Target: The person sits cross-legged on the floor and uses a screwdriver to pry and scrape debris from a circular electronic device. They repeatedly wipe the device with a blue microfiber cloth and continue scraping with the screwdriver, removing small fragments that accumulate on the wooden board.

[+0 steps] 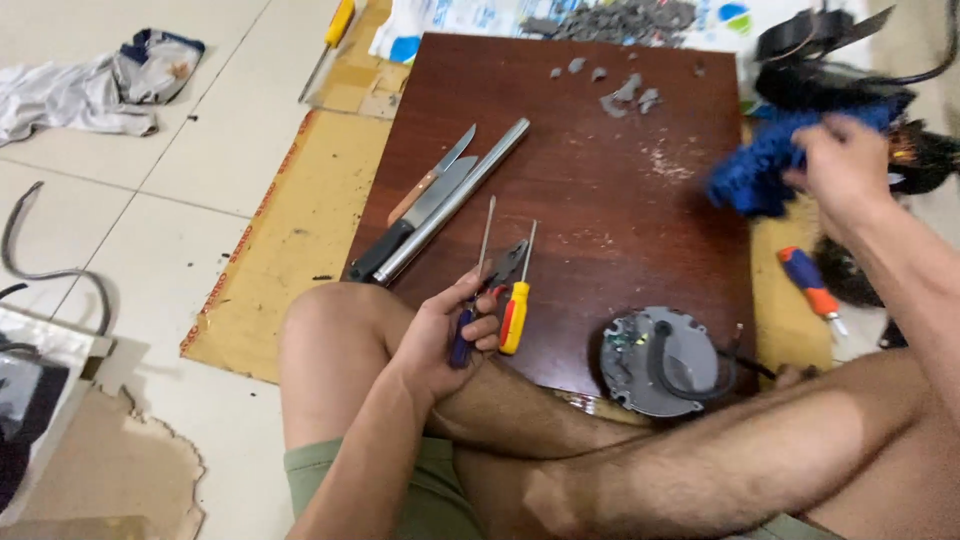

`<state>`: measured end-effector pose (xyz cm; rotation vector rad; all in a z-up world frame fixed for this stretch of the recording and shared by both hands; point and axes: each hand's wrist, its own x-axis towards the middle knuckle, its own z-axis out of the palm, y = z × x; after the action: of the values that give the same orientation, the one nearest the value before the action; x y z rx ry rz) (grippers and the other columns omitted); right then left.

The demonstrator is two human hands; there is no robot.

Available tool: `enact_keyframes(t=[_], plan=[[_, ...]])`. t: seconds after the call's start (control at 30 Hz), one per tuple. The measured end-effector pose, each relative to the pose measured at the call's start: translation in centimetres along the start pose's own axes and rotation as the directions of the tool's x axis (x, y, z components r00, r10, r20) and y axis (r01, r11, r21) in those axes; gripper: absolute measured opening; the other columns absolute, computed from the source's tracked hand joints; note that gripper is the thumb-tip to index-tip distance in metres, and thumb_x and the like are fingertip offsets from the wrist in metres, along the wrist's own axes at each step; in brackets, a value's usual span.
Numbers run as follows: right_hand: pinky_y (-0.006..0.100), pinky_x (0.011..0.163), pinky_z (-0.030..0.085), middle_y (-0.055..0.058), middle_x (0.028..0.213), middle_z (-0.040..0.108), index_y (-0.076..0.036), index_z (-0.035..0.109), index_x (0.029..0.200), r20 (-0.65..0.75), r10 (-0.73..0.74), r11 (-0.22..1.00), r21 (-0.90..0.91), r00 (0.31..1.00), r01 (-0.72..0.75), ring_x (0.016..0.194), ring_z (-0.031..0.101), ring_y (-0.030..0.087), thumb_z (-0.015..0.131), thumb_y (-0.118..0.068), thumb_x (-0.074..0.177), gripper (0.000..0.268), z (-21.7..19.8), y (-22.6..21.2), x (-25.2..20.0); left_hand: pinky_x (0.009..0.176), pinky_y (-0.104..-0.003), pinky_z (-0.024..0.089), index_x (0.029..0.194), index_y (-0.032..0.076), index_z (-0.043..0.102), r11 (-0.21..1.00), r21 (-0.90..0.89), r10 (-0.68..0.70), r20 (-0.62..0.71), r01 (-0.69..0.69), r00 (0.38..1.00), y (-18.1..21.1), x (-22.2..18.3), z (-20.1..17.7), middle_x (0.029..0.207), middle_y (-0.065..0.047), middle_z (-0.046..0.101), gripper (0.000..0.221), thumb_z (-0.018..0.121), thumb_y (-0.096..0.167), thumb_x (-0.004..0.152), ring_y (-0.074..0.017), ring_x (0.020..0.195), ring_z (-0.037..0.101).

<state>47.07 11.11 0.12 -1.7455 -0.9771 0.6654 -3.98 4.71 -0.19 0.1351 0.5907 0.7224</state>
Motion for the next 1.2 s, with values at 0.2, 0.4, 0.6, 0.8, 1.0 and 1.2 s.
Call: enact_keyframes(t=[0.2,0.4,0.6,0.8,1.0,1.2], plan=[[0.049,0.105,0.048,0.020,0.146,0.060,-0.002,0.055,0.152,0.295,0.340,0.720,-0.692,0.893,-0.045,0.129,0.058,0.033,0.065,-0.062,0.090,0.086,-0.1,-1.1,-8.9,0.052,-0.031,0.041,0.125,0.008,0.058,0.848,0.528,0.137,-0.119,-0.054,0.983,-2.3,1.0,-0.1,0.077,-0.001,0.057,0.027,0.056,0.019,0.100,-0.0122,0.055,0.049],[0.041,0.117,0.041,0.019,0.152,0.053,-0.009,0.042,0.155,0.624,0.344,0.612,-0.716,0.702,0.336,0.141,0.052,0.033,0.079,-0.070,0.073,0.109,6.6,-3.2,-18.4,0.069,-0.044,0.054,0.131,0.006,0.066,0.116,0.977,0.414,0.116,-0.178,0.903,-8.3,-2.6,0.3,0.088,-0.017,0.075,0.043,0.065,0.024,0.091,-0.0295,0.077,0.070],[0.043,0.109,0.051,0.019,0.134,0.072,-0.019,0.057,0.146,0.338,0.309,0.640,-0.765,0.889,0.068,0.127,0.067,0.035,0.082,-0.066,0.067,0.095,6.7,-4.2,-23.6,0.093,-0.056,0.055,0.112,0.003,0.076,-0.327,0.942,0.382,0.059,0.075,0.922,-12.7,-9.9,1.3,0.102,-0.032,0.072,0.037,0.063,0.032,0.094,-0.0500,0.099,0.070],[0.048,0.105,0.046,0.020,0.134,0.065,-0.018,0.047,0.150,0.368,0.105,0.625,-0.747,0.924,0.227,0.125,0.059,0.041,0.085,-0.060,0.068,0.099,7.3,-3.3,-23.6,0.088,-0.058,0.057,0.121,0.010,0.072,-0.396,0.913,0.365,0.060,0.097,0.929,-12.4,-10.0,4.2,0.098,-0.031,0.072,0.036,0.057,0.023,0.091,-0.0508,0.094,0.070],[0.048,0.106,0.051,0.020,0.128,0.072,-0.015,0.056,0.138,0.350,0.244,0.660,-0.744,0.904,0.109,0.123,0.067,0.040,0.084,-0.056,0.071,0.083,7.5,-3.8,-22.9,0.079,-0.055,0.060,0.112,0.010,0.075,-0.513,0.855,0.400,0.164,0.072,0.902,-11.9,-9.7,6.5,0.097,-0.026,0.074,0.028,0.055,0.019,0.094,-0.0466,0.091,0.073],[0.046,0.108,0.050,0.017,0.129,0.071,-0.017,0.056,0.137,0.403,0.262,0.663,-0.735,0.877,0.139,0.125,0.065,0.037,0.086,-0.053,0.070,0.082,7.8,-3.5,-23.2,0.076,-0.048,0.063,0.100,0.005,0.077,-0.678,0.728,0.287,0.140,0.098,0.948,-11.2,-7.7,8.3,0.099,-0.022,0.076,0.022,0.060,0.015,0.090,-0.0385,0.096,0.075]])
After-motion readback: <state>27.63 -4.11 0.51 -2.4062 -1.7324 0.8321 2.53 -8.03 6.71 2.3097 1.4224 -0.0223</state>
